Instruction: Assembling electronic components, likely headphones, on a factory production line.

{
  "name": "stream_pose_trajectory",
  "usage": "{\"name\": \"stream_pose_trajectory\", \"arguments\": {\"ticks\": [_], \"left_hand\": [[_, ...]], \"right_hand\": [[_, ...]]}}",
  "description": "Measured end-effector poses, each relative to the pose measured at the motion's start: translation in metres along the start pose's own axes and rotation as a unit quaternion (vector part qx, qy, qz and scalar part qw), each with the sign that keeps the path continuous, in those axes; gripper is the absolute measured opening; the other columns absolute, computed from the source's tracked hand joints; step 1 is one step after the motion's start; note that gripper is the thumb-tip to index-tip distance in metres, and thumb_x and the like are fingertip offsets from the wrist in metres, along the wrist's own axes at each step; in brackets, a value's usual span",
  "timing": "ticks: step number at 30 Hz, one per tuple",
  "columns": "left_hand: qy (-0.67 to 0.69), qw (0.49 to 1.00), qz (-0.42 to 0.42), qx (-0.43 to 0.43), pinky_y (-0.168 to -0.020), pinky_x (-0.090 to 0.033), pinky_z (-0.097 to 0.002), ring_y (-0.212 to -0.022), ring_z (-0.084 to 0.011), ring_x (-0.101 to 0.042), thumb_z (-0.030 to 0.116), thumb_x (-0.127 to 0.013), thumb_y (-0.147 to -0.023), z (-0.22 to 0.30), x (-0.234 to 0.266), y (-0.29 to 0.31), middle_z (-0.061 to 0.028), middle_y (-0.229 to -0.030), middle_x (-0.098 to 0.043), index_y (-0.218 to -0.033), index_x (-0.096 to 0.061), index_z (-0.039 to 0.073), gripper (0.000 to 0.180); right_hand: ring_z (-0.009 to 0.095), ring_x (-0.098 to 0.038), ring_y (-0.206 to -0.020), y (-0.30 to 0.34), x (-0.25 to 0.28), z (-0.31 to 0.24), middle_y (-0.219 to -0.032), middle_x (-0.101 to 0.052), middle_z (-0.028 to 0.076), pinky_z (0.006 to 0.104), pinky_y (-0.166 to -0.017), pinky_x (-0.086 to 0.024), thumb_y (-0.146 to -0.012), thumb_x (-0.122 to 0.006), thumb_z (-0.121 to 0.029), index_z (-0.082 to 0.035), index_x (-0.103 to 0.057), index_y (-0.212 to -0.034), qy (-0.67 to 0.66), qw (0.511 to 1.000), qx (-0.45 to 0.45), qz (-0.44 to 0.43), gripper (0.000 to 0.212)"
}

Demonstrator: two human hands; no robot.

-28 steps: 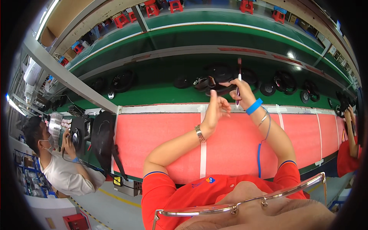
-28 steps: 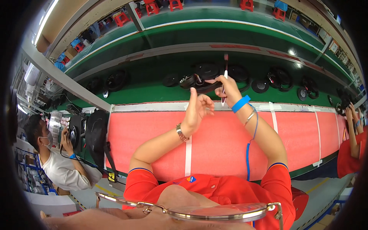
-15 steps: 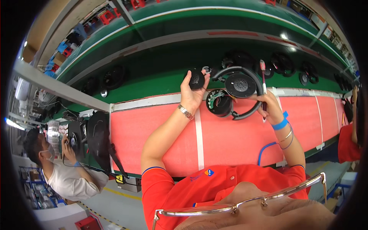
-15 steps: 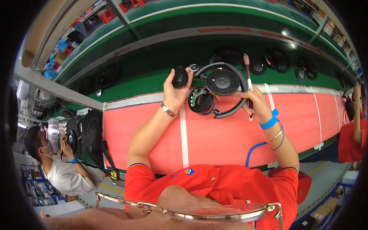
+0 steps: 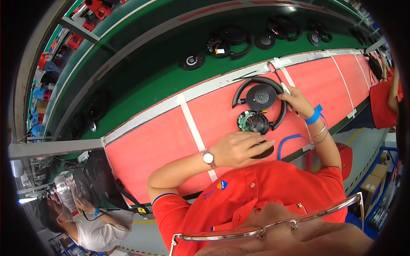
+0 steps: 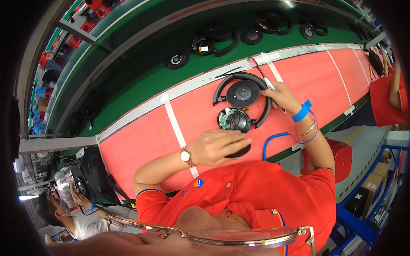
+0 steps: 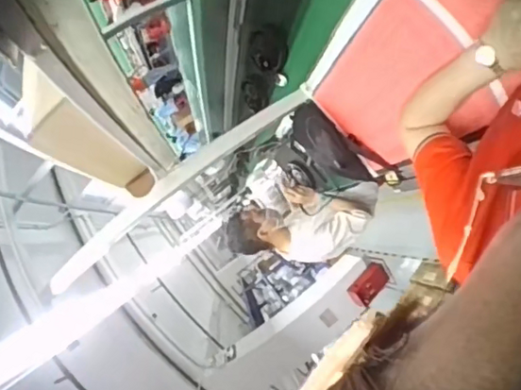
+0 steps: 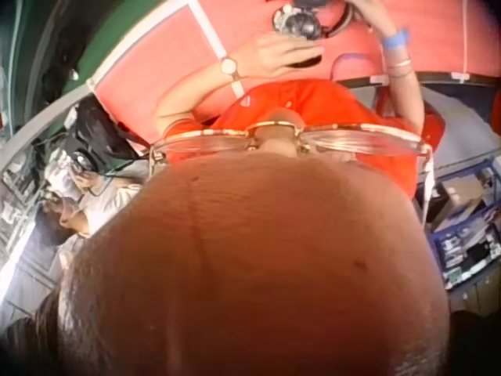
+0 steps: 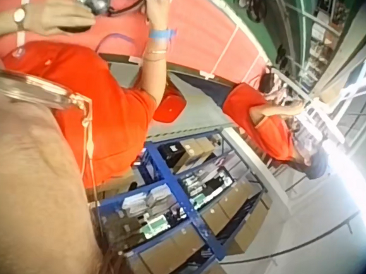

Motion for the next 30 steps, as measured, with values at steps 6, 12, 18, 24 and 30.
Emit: {"name": "stream_pose_trajectory", "arguments": {"ticks": [6,12,18,24,30], "left_hand": [[-0.032,0.997,-0.048,0.043,-0.096,-0.049,-0.0435,-0.109,-0.0332,-0.06,0.023,-0.07,-0.078,-0.003,-0.026,0.007,-0.0157,-0.112,-0.061,-0.128,-0.056,0.009,0.054],[-0.037,0.994,-0.082,0.064,-0.1,-0.047,-0.0449,-0.114,-0.0338,-0.058,0.019,-0.069,-0.079,-0.007,-0.035,0.012,-0.0165,-0.119,-0.058,-0.132,-0.052,0.009,0.056],[-0.04,0.994,-0.09,0.056,-0.102,-0.046,-0.0452,-0.116,-0.035,-0.056,0.013,-0.067,-0.076,-0.008,-0.038,0.015,-0.0172,-0.122,-0.056,-0.132,-0.051,0.006,0.059],[-0.042,0.994,-0.083,0.055,-0.101,-0.047,-0.0438,-0.115,-0.0344,-0.056,0.01,-0.067,-0.075,-0.008,-0.039,0.015,-0.0168,-0.123,-0.056,-0.129,-0.052,0.005,0.057],[-0.041,0.994,-0.082,0.053,-0.101,-0.047,-0.0433,-0.116,-0.0349,-0.056,0.009,-0.066,-0.074,-0.009,-0.039,0.016,-0.0175,-0.124,-0.056,-0.128,-0.053,0.004,0.056]], "right_hand": [[0.008,-0.055,-0.065,0.038,-0.012,-0.061,-0.081,-0.056,0.002,0.0229,-0.052,-0.04,-0.083,-0.065,-0.002,0.0,-0.062,-0.11,0.283,0.905,0.265,0.176,0.027],[0.031,-0.062,-0.079,0.05,-0.057,-0.061,-0.092,-0.06,0.011,0.0371,-0.065,-0.051,-0.081,-0.067,-0.007,-0.001,-0.066,-0.098,0.369,0.874,0.315,0.026,0.018],[0.032,-0.064,-0.078,0.053,-0.062,-0.055,-0.09,-0.064,0.016,0.036,-0.067,-0.051,-0.081,-0.067,-0.004,0.001,-0.065,-0.104,0.344,0.898,0.27,0.047,0.023],[0.029,-0.065,-0.07,0.047,-0.059,-0.042,-0.081,-0.066,0.014,0.0346,-0.064,-0.05,-0.085,-0.066,-0.007,0.001,-0.065,-0.101,0.259,0.952,0.15,0.058,0.018],[0.028,-0.064,-0.069,0.041,-0.053,-0.036,-0.087,-0.066,0.014,0.0324,-0.063,-0.05,-0.085,-0.065,-0.004,0.001,-0.066,-0.099,0.212,0.968,0.108,0.08,0.015]]}}
Point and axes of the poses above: each hand's wrist, its own y-axis away from the middle knuckle, its own x-axis out of the back of the hand, z = x × y, the point moved 8 cm from there along -y, towards the middle knuckle
